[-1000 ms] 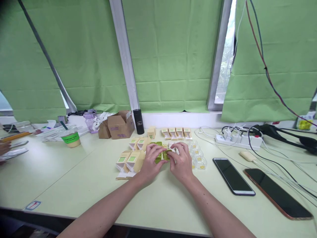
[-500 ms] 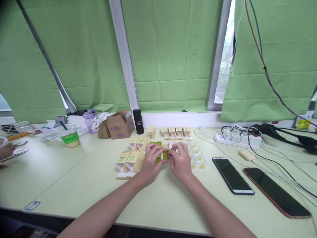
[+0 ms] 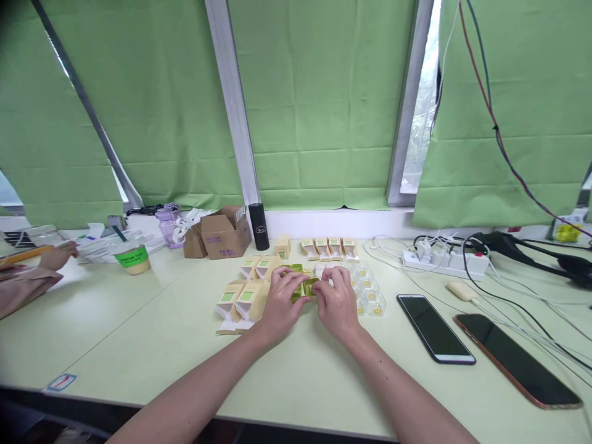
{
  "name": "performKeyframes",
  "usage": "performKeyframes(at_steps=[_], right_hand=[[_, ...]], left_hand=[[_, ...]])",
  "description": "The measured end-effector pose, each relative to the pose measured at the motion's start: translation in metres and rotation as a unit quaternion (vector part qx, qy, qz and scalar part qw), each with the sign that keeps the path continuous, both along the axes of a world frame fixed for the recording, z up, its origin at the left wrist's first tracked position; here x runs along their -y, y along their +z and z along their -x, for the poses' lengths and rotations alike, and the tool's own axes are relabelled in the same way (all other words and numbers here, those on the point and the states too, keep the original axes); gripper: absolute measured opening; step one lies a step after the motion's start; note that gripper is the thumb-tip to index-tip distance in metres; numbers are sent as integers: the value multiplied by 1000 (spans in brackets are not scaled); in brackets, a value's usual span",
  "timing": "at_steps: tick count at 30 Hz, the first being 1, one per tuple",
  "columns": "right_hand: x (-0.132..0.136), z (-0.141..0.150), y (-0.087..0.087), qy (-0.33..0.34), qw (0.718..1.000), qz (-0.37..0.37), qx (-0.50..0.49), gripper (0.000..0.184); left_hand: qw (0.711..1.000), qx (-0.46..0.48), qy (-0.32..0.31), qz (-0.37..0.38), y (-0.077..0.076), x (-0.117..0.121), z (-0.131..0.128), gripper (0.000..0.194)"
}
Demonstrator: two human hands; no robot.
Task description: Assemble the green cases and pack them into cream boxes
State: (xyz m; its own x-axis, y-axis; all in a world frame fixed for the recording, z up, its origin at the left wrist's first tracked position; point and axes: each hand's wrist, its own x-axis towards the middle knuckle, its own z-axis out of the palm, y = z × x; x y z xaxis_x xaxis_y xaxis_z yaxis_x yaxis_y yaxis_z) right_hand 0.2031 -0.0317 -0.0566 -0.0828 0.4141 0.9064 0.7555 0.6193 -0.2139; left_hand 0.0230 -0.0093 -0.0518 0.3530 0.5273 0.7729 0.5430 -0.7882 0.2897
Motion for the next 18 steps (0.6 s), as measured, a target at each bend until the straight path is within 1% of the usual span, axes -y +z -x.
performKeyframes(at_steps=[18], right_hand=[[0,0,0,6,1000,13,-9,21]], left_hand=[[1000,-1,6,-6,0,-2,1,43]])
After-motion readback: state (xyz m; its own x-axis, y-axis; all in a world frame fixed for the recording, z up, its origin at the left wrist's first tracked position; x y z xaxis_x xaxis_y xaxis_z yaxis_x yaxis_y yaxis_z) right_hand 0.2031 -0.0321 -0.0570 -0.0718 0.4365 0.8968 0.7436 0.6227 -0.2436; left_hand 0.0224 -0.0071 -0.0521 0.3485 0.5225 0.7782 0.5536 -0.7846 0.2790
